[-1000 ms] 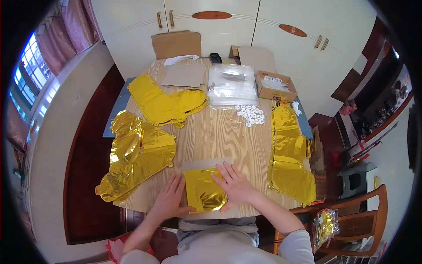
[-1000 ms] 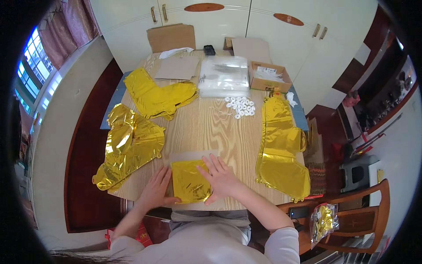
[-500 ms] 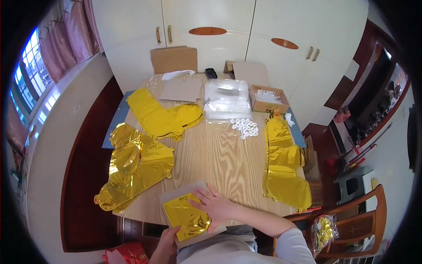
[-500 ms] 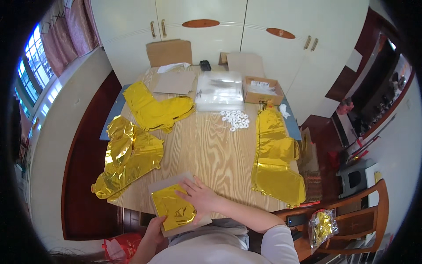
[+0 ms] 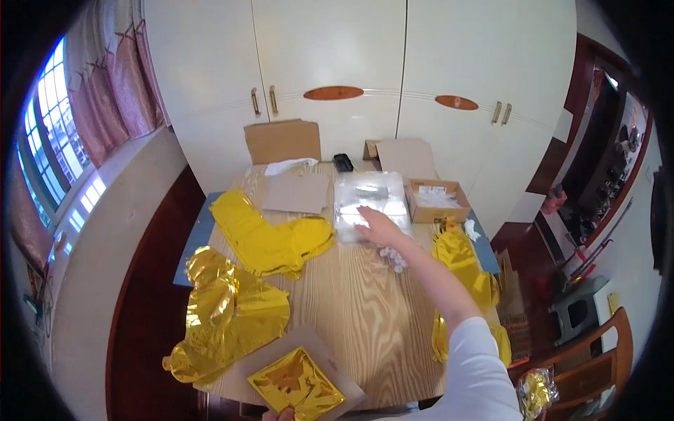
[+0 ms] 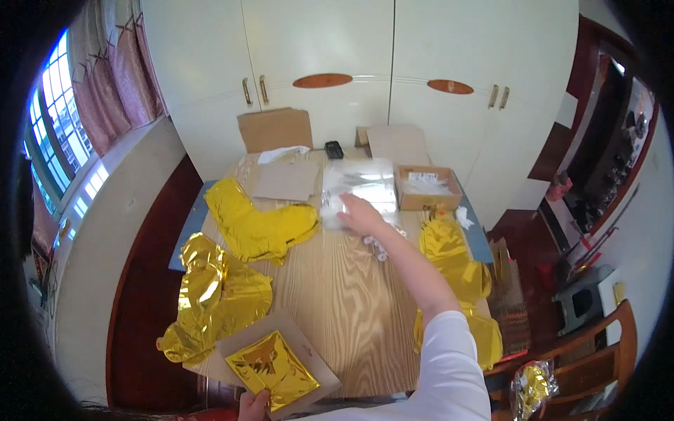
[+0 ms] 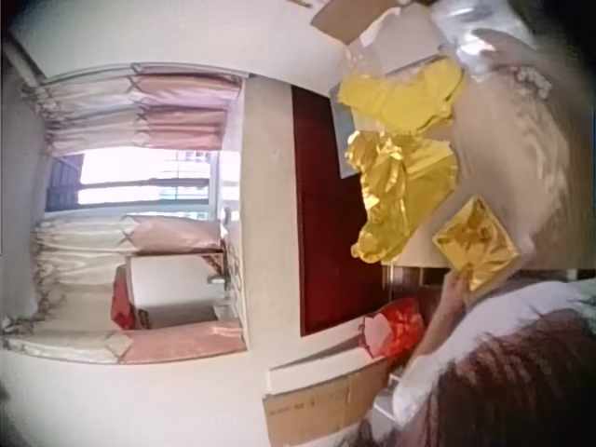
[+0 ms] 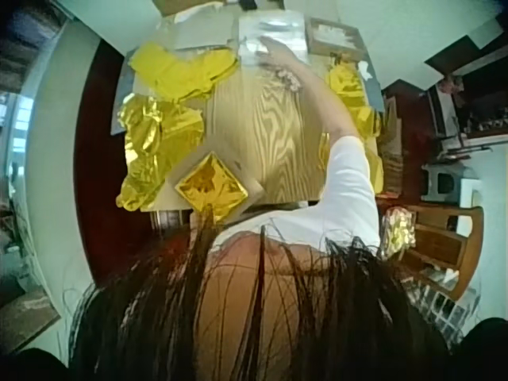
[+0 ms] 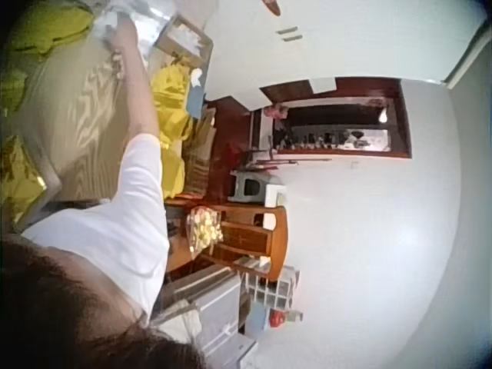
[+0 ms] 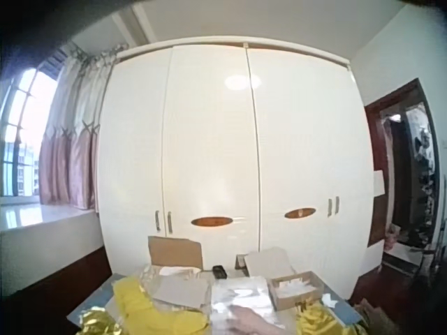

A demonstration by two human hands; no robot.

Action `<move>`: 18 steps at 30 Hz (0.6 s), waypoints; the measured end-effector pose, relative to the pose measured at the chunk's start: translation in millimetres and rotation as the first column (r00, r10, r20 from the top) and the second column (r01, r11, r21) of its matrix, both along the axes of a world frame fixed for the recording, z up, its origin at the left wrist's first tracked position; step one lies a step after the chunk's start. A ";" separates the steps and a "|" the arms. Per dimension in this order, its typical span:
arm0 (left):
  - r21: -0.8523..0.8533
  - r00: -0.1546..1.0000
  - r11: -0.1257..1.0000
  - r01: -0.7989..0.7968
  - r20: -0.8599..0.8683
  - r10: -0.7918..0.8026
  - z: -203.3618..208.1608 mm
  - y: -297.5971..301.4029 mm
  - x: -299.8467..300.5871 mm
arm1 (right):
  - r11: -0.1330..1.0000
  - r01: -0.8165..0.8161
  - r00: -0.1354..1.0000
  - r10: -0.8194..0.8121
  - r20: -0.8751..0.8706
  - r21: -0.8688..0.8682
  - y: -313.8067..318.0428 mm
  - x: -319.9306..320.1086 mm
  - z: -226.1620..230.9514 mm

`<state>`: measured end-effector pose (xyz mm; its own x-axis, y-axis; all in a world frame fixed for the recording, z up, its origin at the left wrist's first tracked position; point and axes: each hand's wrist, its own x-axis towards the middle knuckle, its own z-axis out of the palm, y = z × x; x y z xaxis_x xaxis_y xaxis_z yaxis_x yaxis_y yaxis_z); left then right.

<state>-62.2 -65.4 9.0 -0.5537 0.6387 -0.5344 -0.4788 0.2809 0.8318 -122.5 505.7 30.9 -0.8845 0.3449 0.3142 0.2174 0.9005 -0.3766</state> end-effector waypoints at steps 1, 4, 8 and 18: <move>-0.011 1.000 1.000 -0.014 -0.025 0.014 -6.6 1.5 -2.5 | 0.997 0.075 0.997 -0.075 0.021 -0.003 18.9 -10.2 -1.5; -0.057 0.995 0.997 -0.056 -0.090 0.051 -35.8 -4.6 -3.5 | 0.971 0.231 0.972 -0.234 0.038 0.053 60.1 -32.1 -16.7; -0.100 0.988 0.983 -0.151 -0.052 0.147 -27.8 6.2 -5.0 | 0.939 0.342 0.908 -0.340 0.244 0.037 66.8 -47.7 -25.7; -0.029 0.982 0.984 -0.177 -0.069 0.174 -41.7 16.9 -12.6 | 0.871 0.490 0.841 -0.469 0.269 -0.013 60.4 -46.7 -11.9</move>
